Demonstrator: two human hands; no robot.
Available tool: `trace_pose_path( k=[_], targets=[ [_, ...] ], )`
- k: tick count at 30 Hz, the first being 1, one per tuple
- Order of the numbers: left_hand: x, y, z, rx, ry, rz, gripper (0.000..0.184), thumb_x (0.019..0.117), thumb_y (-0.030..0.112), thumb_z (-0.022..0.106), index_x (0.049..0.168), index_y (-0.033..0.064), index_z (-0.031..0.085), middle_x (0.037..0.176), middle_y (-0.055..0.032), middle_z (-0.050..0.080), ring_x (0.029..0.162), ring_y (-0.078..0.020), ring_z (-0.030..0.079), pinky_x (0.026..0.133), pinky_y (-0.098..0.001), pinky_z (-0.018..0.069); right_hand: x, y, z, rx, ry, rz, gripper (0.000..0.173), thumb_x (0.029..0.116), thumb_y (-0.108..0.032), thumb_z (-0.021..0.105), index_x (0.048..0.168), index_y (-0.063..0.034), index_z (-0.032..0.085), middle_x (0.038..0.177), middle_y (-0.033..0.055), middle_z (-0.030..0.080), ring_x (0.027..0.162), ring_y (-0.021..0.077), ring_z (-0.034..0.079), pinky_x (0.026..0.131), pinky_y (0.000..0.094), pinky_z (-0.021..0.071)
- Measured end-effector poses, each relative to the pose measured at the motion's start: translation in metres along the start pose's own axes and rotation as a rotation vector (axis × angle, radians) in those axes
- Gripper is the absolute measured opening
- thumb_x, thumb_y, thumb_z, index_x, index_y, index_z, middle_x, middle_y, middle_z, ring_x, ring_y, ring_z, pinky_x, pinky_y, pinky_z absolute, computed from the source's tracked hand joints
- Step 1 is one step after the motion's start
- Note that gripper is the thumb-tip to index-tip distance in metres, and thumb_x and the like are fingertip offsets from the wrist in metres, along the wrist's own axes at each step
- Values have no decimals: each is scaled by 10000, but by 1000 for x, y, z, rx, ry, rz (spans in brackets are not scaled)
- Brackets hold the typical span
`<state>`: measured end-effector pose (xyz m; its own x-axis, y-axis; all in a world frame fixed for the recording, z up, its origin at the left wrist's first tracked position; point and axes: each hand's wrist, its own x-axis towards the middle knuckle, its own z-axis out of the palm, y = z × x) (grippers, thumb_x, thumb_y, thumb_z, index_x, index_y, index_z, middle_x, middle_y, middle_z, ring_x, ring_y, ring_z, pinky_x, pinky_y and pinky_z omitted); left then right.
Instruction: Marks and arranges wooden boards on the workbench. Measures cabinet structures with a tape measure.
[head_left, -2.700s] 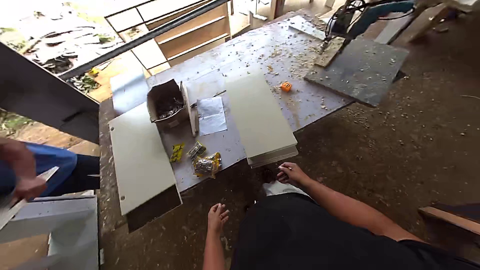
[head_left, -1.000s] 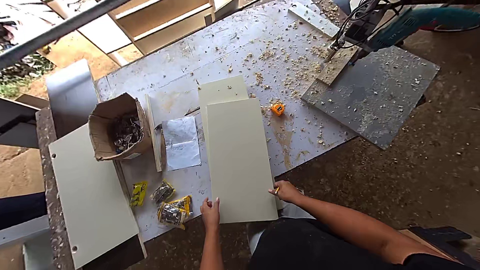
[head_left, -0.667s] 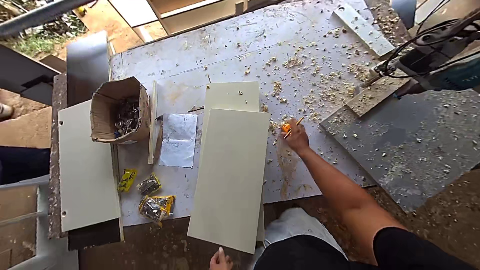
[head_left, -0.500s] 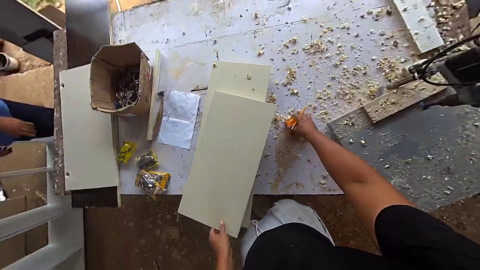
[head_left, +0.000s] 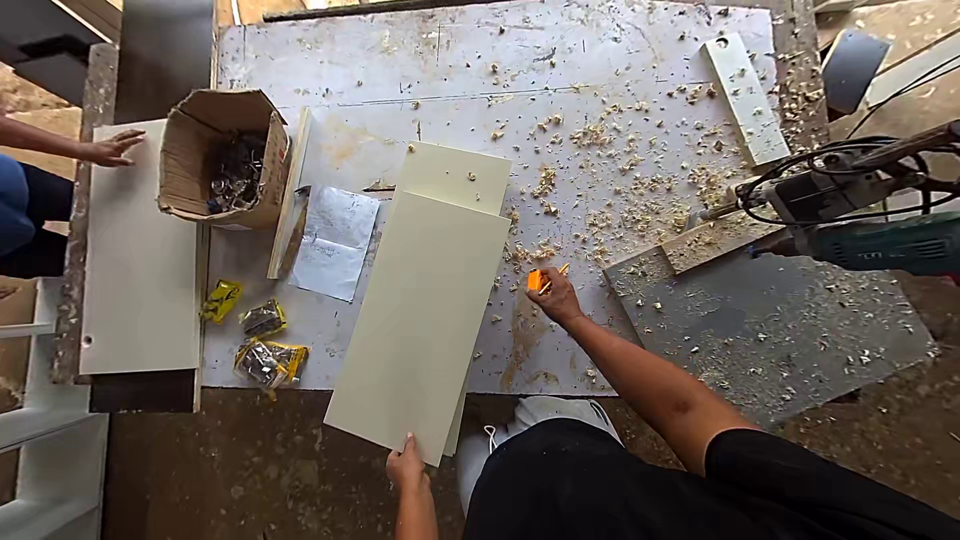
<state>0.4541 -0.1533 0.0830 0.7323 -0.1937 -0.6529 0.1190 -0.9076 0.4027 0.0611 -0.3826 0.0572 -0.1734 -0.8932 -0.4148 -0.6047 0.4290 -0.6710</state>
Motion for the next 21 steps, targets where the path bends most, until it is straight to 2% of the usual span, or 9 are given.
trace_pose_path(
  k=[2,4,6,8,10,13,17,21],
  targets=[
    [-4,0,7,73,62,12,471,975,293,712,1272,-59,610,1223,-289,644,1117,-413,633,916,-592,524,-20,-26,22,72,-142,-100,666,840,-424,787,1360,-54,597,1288,183,652,1156,300,653,1021,488,525],
    [-4,0,11,167,102,25,523,957,315,728,1286,-71,599,1265,-305,624,1194,-433,604,994,-597,493,-30,-51,51,119,-257,-160,664,824,-431,791,1353,-75,604,1510,166,519,1291,262,594,1078,451,502],
    [-2,3,13,252,114,26,561,957,343,726,1301,-78,587,1295,-321,601,1238,-450,575,1017,-602,477,-32,-72,72,161,-287,-146,635,795,-434,807,1294,-88,624,1570,184,438,1289,265,590,1053,450,513],
    [1,6,13,284,135,27,564,942,346,747,1274,-86,602,1277,-325,611,1217,-454,587,998,-601,486,-31,-85,81,141,-298,-113,637,790,-454,797,1290,-103,618,1592,187,406,1278,271,598,1030,460,525],
    [5,7,12,288,137,13,590,922,345,772,1278,-92,594,1279,-325,606,1215,-451,586,995,-593,492,-30,-93,82,83,-303,-95,632,794,-469,777,1289,-110,615,1559,189,444,1279,277,595,1025,469,524],
    [6,9,12,278,135,9,592,921,336,776,1279,-97,589,1283,-325,604,1215,-446,587,1002,-585,490,-29,-104,79,-47,-311,-56,629,790,-490,750,1287,-131,609,1377,175,582,1221,296,618,982,502,538],
    [8,4,11,247,145,31,554,944,345,750,1265,-82,605,1258,-316,622,1195,-444,601,993,-588,495,-30,-115,77,-127,-324,-34,628,788,-504,745,1273,-128,612,1287,174,620,1192,318,627,952,523,542],
    [14,0,11,265,168,60,569,982,394,688,1291,-75,590,1280,-318,613,1234,-446,585,1019,-588,482,-27,-116,78,-157,-343,-66,622,784,-514,743,1257,-129,619,1226,166,634,1140,311,642,918,522,549]
  ],
)
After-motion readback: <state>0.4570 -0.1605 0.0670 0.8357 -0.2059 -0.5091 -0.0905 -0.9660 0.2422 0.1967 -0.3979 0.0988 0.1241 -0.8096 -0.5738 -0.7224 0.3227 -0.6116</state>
